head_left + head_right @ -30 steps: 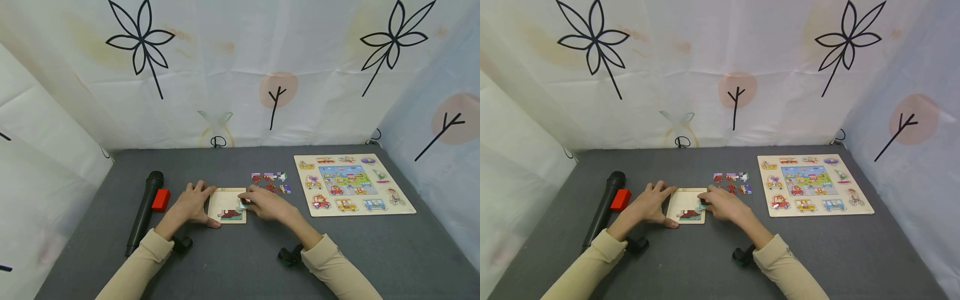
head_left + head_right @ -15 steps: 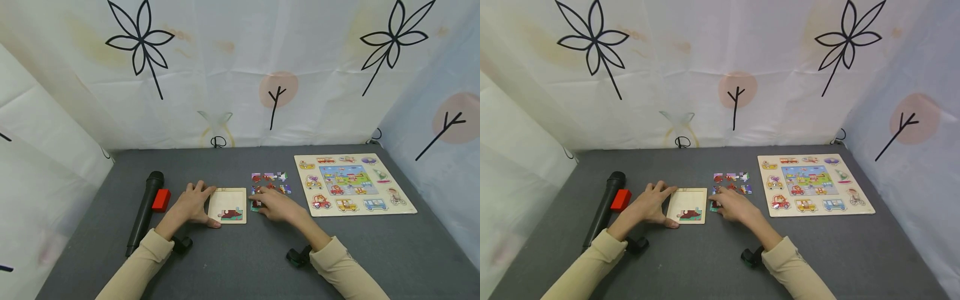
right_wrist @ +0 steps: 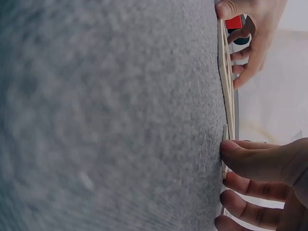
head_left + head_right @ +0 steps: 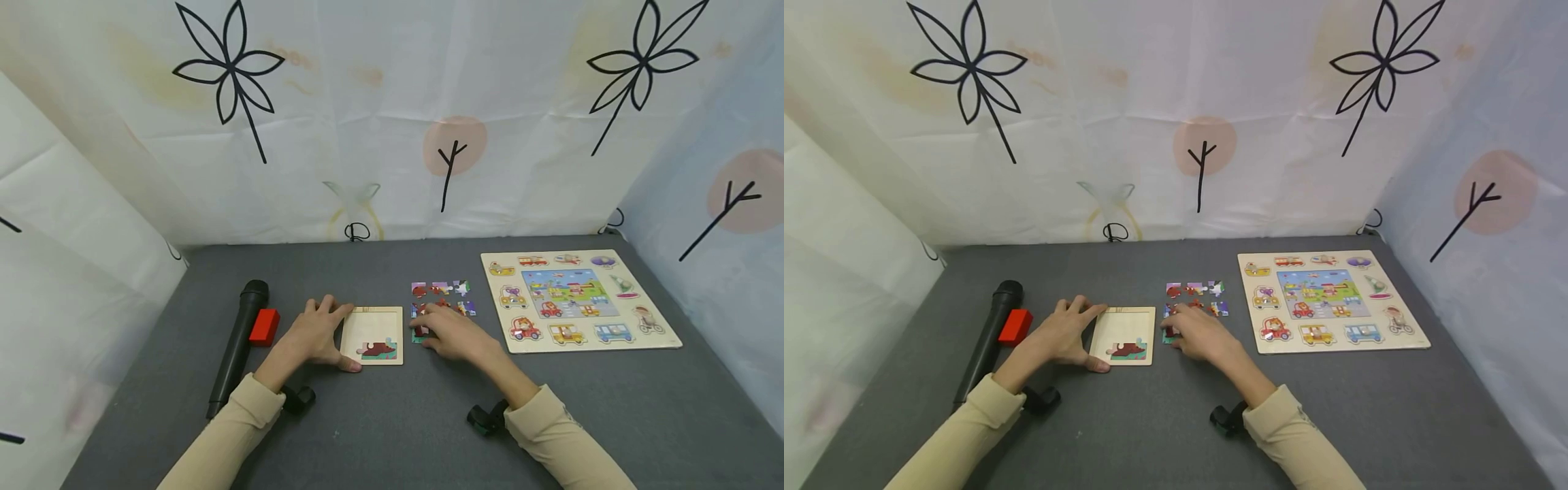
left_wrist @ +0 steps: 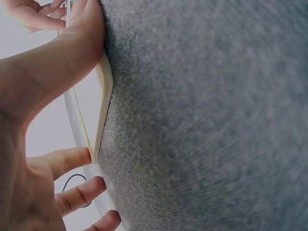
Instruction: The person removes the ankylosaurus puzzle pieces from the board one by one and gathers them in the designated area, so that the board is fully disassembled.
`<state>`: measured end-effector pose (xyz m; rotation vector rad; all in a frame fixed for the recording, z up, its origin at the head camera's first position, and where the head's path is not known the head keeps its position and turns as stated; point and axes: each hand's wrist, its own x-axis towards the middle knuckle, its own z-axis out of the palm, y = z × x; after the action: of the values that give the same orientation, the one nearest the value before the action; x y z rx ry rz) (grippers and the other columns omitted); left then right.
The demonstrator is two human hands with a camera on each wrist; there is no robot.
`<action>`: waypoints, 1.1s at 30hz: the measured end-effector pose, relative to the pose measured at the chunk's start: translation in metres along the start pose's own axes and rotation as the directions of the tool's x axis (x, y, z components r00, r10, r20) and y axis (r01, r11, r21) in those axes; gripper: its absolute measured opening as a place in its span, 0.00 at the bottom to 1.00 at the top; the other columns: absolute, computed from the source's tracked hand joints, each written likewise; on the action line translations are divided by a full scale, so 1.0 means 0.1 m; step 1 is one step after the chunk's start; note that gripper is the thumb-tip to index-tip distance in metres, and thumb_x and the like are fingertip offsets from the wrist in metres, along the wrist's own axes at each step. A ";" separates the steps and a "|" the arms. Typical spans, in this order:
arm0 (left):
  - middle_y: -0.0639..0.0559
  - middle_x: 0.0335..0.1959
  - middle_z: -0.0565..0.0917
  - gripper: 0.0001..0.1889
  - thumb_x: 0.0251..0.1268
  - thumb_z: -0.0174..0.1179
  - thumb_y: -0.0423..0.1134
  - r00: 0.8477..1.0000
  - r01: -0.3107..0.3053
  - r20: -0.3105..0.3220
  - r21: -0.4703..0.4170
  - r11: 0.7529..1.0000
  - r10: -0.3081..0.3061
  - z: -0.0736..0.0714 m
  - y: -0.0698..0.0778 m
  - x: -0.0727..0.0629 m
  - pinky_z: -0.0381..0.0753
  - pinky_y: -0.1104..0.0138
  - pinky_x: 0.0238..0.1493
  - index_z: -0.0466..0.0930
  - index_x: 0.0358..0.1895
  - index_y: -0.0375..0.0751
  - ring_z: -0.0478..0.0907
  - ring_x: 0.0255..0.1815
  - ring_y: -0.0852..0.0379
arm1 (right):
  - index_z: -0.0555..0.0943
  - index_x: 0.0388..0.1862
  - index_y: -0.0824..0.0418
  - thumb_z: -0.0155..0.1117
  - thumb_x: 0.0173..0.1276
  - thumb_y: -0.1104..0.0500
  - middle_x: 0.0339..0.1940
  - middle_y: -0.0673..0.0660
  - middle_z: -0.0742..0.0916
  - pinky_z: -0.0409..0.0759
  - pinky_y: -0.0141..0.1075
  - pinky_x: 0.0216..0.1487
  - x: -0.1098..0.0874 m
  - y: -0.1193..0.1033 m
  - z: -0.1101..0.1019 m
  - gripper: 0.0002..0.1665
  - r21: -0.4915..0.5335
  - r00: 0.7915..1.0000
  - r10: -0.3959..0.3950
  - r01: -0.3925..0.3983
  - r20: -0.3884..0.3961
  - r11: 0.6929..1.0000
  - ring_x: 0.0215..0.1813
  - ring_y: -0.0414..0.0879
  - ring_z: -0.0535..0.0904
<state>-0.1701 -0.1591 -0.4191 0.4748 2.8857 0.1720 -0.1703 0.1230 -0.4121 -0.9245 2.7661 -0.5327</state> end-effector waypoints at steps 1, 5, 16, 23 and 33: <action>0.39 0.63 0.72 0.61 0.34 0.78 0.73 1.000 0.001 0.000 0.001 1.000 -0.001 0.00 0.00 0.00 0.81 0.42 0.56 0.68 0.75 0.46 0.69 0.61 0.34 | 0.85 0.59 0.61 0.73 0.66 0.63 0.43 0.56 0.84 0.75 0.34 0.40 0.00 0.00 0.00 0.22 -0.002 1.000 -0.003 0.003 -0.003 1.000 0.38 0.42 0.75; 0.39 0.62 0.73 0.61 0.34 0.78 0.73 1.000 0.000 -0.005 0.001 1.000 0.000 0.01 -0.01 0.00 0.81 0.43 0.56 0.68 0.75 0.46 0.69 0.61 0.35 | 0.85 0.59 0.61 0.73 0.66 0.63 0.42 0.56 0.84 0.74 0.33 0.40 0.00 0.02 0.00 0.22 -0.011 1.000 -0.016 0.016 -0.006 1.000 0.37 0.41 0.74; 0.39 0.62 0.73 0.61 0.34 0.78 0.73 1.000 -0.003 -0.004 0.001 1.000 0.003 0.01 -0.01 0.00 0.81 0.42 0.56 0.68 0.75 0.46 0.69 0.61 0.34 | 0.85 0.60 0.61 0.72 0.66 0.65 0.43 0.58 0.83 0.73 0.33 0.38 0.00 0.01 -0.01 0.22 -0.001 1.000 -0.013 0.013 0.003 1.000 0.36 0.42 0.73; 0.39 0.61 0.72 0.60 0.34 0.78 0.72 1.000 -0.007 -0.006 0.001 1.000 0.007 0.00 -0.01 0.00 0.81 0.43 0.54 0.68 0.75 0.46 0.69 0.60 0.35 | 0.85 0.60 0.60 0.74 0.65 0.64 0.43 0.57 0.83 0.75 0.34 0.39 -0.01 0.00 -0.01 0.23 -0.011 1.000 -0.014 0.013 -0.011 1.000 0.37 0.42 0.74; 0.39 0.61 0.73 0.60 0.34 0.78 0.72 1.000 -0.007 -0.011 0.000 1.000 0.006 0.00 -0.01 -0.01 0.81 0.43 0.54 0.68 0.75 0.46 0.69 0.60 0.35 | 0.85 0.60 0.59 0.73 0.66 0.62 0.42 0.56 0.83 0.72 0.32 0.35 0.00 -0.11 -0.05 0.23 0.001 0.999 -0.018 0.018 -0.027 1.000 0.36 0.42 0.74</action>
<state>-0.1696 -0.1602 -0.4195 0.4847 2.8950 0.1768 -0.1659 0.1160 -0.4038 -0.9495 2.7842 -0.5533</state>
